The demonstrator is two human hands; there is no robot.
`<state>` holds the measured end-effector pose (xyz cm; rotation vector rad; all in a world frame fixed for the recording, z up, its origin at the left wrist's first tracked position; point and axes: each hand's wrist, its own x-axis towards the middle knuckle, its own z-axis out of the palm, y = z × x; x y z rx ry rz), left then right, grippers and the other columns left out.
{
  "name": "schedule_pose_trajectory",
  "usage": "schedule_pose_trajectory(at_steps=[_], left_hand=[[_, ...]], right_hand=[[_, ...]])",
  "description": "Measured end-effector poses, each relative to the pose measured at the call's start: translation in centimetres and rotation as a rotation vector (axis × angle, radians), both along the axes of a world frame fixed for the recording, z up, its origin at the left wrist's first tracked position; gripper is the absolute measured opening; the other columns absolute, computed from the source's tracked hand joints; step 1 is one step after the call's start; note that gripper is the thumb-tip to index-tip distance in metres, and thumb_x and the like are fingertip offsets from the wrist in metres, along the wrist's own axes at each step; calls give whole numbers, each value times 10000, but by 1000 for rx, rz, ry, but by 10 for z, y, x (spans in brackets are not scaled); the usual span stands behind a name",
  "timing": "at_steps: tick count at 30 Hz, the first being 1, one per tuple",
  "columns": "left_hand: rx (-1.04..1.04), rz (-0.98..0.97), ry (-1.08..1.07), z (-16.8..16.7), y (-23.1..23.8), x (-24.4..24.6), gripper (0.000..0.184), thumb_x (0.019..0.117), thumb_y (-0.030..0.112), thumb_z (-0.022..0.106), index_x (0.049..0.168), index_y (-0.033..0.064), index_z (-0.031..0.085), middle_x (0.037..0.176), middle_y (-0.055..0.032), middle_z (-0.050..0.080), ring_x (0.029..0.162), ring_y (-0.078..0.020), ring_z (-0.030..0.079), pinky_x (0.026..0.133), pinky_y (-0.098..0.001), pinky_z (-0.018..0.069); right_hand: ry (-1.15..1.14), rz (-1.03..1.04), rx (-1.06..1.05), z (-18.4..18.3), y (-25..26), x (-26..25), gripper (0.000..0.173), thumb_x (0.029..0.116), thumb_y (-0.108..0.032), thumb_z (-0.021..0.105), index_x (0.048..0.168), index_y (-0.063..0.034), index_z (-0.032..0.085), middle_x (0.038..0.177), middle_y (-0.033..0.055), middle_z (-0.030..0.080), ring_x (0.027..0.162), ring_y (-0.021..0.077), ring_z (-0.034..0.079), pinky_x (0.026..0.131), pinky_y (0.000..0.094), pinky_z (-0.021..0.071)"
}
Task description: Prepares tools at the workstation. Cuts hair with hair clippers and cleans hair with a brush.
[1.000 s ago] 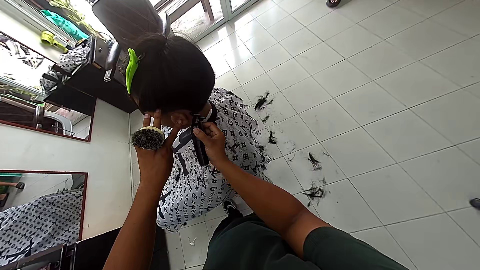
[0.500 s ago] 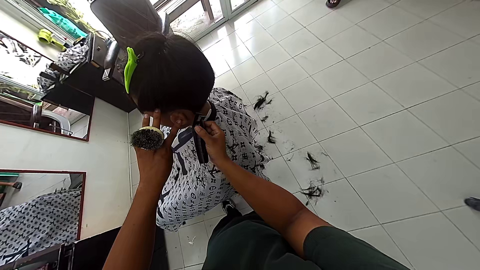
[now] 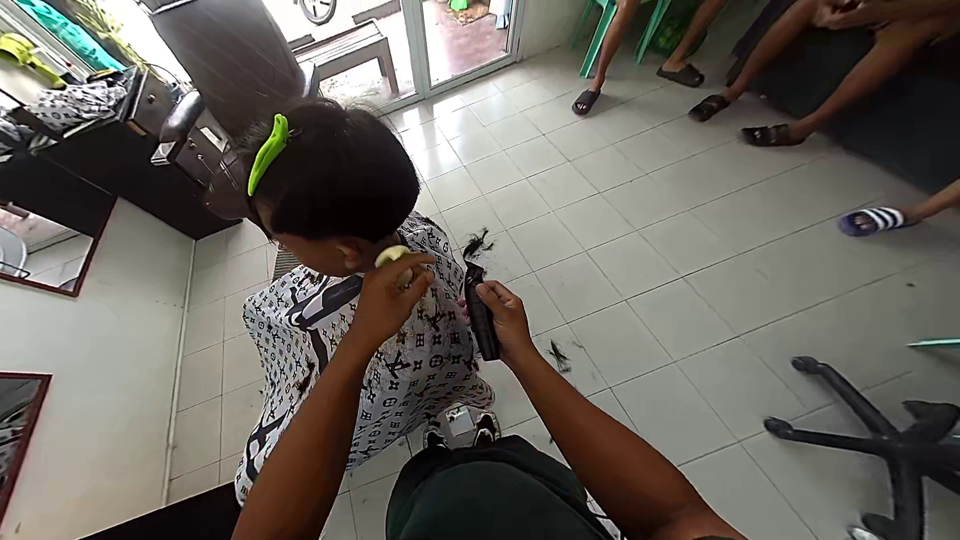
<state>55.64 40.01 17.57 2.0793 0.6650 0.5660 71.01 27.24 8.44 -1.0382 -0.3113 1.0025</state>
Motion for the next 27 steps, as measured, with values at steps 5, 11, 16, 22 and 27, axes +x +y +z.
schedule_pose_trajectory(at_steps=[5,11,16,22,27], left_hand=[[-367,4,108,2,7,5,244,1028,133,617,1257,54,644,918,-63,731,653,-80,660,534,-217,517],[-477,93,138,-8,1,-7,281,1041,147,586,1294,23,595,982,-87,717,733,-118,686,593,-260,558],[324,295,452,-29,-26,-29,325,1011,159,565,1286,53,702,1055,-246,726,938,-454,708,801,-639,546],[551,585,713,-46,-25,-23,548,984,61,565,1508,218,540,892,-290,693,758,-498,687,640,-630,529],[563,658,756,-46,-24,-24,588,969,5,561,1514,224,528,931,-279,691,795,-494,690,642,-615,537]], right_hand=[[-18,-49,-8,10,-10,-10,155,1047,-87,472,1103,26,562,833,95,722,680,163,729,605,288,624],[-62,18,3,16,4,-11,149,973,-112,556,1060,8,576,823,78,716,671,134,710,584,268,598],[-187,202,79,20,43,-16,155,902,-64,647,1027,-5,577,831,15,704,721,70,684,689,260,588],[-157,299,150,19,78,-43,249,870,-11,718,1067,34,571,829,59,673,745,81,669,715,271,581],[-131,264,166,14,91,-62,267,865,-49,746,1065,11,581,852,59,662,760,82,657,705,265,570]])
